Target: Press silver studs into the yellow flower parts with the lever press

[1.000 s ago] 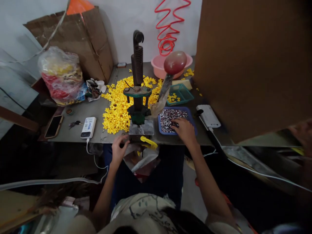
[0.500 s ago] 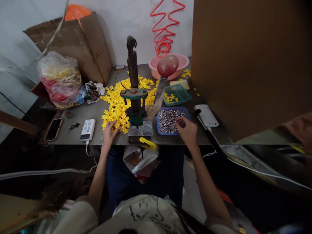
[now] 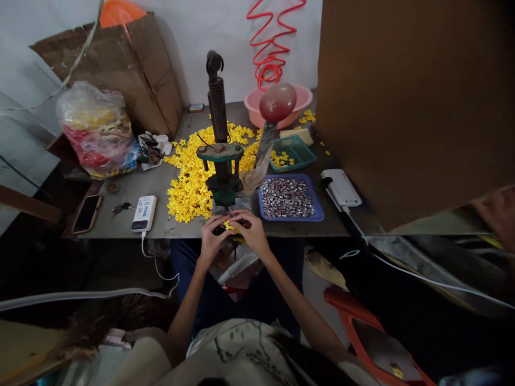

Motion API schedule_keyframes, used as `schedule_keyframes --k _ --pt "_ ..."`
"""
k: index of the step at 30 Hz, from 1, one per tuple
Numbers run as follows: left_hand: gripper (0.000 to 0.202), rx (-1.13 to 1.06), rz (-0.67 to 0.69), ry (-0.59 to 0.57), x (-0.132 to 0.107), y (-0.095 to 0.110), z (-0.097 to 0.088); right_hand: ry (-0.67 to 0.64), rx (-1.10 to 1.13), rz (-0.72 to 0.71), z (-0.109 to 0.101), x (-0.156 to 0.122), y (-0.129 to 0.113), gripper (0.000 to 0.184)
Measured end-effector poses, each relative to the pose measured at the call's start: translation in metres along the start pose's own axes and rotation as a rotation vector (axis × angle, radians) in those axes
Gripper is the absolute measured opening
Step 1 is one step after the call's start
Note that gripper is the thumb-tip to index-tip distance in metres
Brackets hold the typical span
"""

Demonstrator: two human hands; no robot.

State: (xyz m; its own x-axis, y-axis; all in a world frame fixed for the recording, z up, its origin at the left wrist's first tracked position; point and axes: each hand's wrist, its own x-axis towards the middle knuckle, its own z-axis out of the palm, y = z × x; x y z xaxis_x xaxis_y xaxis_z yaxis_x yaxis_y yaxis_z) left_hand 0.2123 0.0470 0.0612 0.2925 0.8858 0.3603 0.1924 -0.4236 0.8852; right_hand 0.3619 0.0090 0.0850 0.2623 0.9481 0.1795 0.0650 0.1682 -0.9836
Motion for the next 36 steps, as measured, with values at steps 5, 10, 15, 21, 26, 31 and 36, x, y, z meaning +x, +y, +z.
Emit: schedule_keyframes --k 5,10,15,21,26,31,36 --pt "0.036 0.019 0.036 0.035 0.001 0.008 0.000 -0.012 -0.049 -0.030 0.008 0.002 -0.005 0.017" --pt "0.035 0.106 0.059 0.039 0.000 0.006 -0.004 -0.007 -0.106 -0.027 0.002 0.002 -0.008 0.020" --pt "0.036 0.320 0.076 0.112 0.006 -0.012 -0.009 0.408 -0.073 -0.099 -0.038 0.038 -0.025 0.024" --pt "0.043 0.459 -0.024 0.126 0.022 -0.029 -0.001 0.490 0.305 -0.324 -0.065 0.112 -0.134 0.032" --pt "0.035 0.459 -0.055 0.100 0.029 -0.031 0.002 0.012 0.486 -0.501 -0.029 0.103 -0.199 0.042" --pt "0.035 0.391 0.001 0.170 0.027 -0.042 0.005 0.120 0.308 -0.643 -0.010 0.017 -0.169 0.046" --pt "0.034 0.330 0.015 0.195 0.026 -0.036 0.004 0.072 0.370 -0.613 -0.024 -0.006 -0.153 0.045"
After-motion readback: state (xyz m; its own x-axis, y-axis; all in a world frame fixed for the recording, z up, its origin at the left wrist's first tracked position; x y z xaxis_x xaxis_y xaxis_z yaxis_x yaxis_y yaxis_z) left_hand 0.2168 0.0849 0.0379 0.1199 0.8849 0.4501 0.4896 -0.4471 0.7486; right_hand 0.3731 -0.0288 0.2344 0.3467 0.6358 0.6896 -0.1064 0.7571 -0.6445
